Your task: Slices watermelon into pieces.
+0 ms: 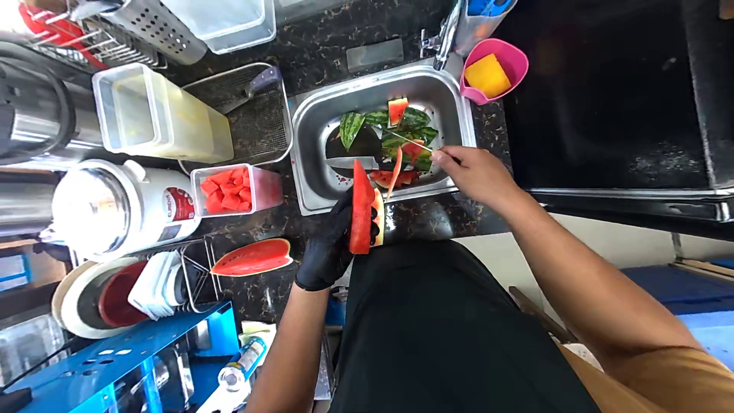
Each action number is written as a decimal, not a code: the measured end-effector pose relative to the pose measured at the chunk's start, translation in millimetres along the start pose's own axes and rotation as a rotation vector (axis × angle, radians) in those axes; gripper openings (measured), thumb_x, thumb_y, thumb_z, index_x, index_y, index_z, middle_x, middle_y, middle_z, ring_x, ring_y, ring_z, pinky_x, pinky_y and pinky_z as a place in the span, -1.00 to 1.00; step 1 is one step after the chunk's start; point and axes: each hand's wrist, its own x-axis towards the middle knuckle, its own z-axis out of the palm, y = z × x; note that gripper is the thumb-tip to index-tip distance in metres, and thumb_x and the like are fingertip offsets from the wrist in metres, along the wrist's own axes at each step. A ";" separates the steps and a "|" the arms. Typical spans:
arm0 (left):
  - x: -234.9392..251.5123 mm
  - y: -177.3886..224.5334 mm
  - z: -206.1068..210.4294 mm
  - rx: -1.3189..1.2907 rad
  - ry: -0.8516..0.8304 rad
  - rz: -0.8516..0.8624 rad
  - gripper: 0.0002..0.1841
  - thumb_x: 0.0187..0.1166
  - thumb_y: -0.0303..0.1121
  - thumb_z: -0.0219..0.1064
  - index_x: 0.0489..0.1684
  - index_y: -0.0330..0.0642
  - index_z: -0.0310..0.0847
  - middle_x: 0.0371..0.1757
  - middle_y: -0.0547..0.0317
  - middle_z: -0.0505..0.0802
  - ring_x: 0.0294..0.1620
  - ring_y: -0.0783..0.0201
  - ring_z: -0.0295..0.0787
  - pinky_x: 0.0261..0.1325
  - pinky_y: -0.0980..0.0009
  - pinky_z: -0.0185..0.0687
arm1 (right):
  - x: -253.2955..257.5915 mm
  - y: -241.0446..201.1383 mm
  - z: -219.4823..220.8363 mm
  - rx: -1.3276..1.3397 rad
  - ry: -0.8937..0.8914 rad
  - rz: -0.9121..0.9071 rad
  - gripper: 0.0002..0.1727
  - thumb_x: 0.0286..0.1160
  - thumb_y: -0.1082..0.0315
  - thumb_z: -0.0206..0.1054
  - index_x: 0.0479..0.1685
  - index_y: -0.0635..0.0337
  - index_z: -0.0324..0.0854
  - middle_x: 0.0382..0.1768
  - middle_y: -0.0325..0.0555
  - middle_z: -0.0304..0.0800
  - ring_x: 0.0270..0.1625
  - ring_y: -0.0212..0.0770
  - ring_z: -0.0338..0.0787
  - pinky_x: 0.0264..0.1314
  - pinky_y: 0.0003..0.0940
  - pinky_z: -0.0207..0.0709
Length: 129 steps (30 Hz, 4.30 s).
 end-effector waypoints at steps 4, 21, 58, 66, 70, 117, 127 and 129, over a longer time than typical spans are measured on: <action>12.0 -5.6 0.0 0.094 0.083 0.041 -0.46 0.73 -0.14 0.19 0.69 0.01 0.30 -0.05 0.04 0.77 -0.28 0.27 0.75 -0.22 0.37 0.76 | -21.4 -7.5 10.7 0.185 -0.010 -0.053 -0.45 0.83 -0.23 -0.08 0.19 -0.14 0.76 -0.38 -0.11 0.71 -0.36 -0.04 0.71 -0.31 0.18 0.55; 43.2 10.8 22.2 0.676 0.250 0.151 -0.58 0.69 -0.35 0.30 0.52 -0.05 0.49 0.10 0.12 0.80 -0.05 0.26 0.80 -0.01 0.27 0.82 | -35.1 11.2 18.6 0.100 -0.003 0.077 -0.42 0.84 -0.23 -0.15 0.02 -0.14 0.75 -0.53 -0.12 0.62 -0.47 -0.01 0.66 -0.43 0.16 0.48; 30.2 -10.2 44.8 0.104 0.248 0.408 -0.59 0.87 -0.18 -0.01 0.64 0.07 0.20 0.27 0.07 0.70 0.28 0.11 0.73 0.40 0.00 0.67 | -91.1 -36.0 42.5 0.208 0.165 -0.211 -0.52 0.84 -0.14 -0.03 0.36 -0.27 0.75 -0.02 -0.32 0.88 -0.03 -0.29 0.85 -0.05 -0.03 0.70; 32.5 -14.5 47.7 0.109 0.252 0.433 -0.57 0.85 -0.24 0.03 0.66 0.01 0.19 0.32 0.04 0.70 0.30 0.12 0.73 0.37 0.05 0.69 | -98.3 -34.6 43.2 0.129 0.181 -0.264 -0.54 0.82 -0.12 0.00 0.31 -0.26 0.78 -0.16 -0.34 0.84 -0.24 -0.30 0.79 -0.27 -0.13 0.65; 33.9 -14.5 50.1 0.108 0.261 0.421 -0.60 0.84 -0.24 0.05 0.60 -0.01 0.25 0.27 0.05 0.72 0.25 0.12 0.75 0.35 0.06 0.70 | -102.4 -34.6 48.9 0.194 0.180 -0.232 -0.53 0.82 -0.13 0.00 0.29 -0.26 0.80 -0.09 -0.36 0.88 -0.15 -0.33 0.83 -0.17 -0.14 0.69; 31.7 -16.2 54.8 0.220 0.296 0.357 -0.60 0.86 -0.24 0.01 0.62 0.02 0.22 0.31 0.04 0.68 0.29 0.10 0.72 0.35 0.01 0.69 | -109.7 -22.6 40.2 0.184 0.175 -0.191 -0.51 0.85 -0.14 -0.06 0.29 -0.24 0.77 -0.04 -0.33 0.89 -0.08 -0.29 0.85 -0.11 -0.06 0.69; 31.8 -7.3 52.8 0.128 0.303 0.346 -0.61 0.85 -0.28 0.04 0.59 -0.08 0.28 0.31 -0.03 0.71 0.31 0.07 0.72 0.42 0.02 0.65 | -116.2 -17.2 43.5 0.225 0.185 -0.215 -0.53 0.84 -0.11 -0.01 0.29 -0.21 0.78 -0.04 -0.33 0.89 -0.09 -0.31 0.85 -0.11 -0.09 0.71; 34.1 -6.8 52.7 0.156 0.313 0.371 -0.61 0.83 -0.30 0.08 0.59 -0.09 0.26 0.32 -0.01 0.70 0.33 0.09 0.71 0.45 0.06 0.63 | -118.7 -17.0 43.7 0.167 0.195 -0.243 -0.53 0.83 -0.11 0.00 0.29 -0.24 0.79 -0.09 -0.34 0.88 -0.17 -0.31 0.84 -0.24 -0.12 0.68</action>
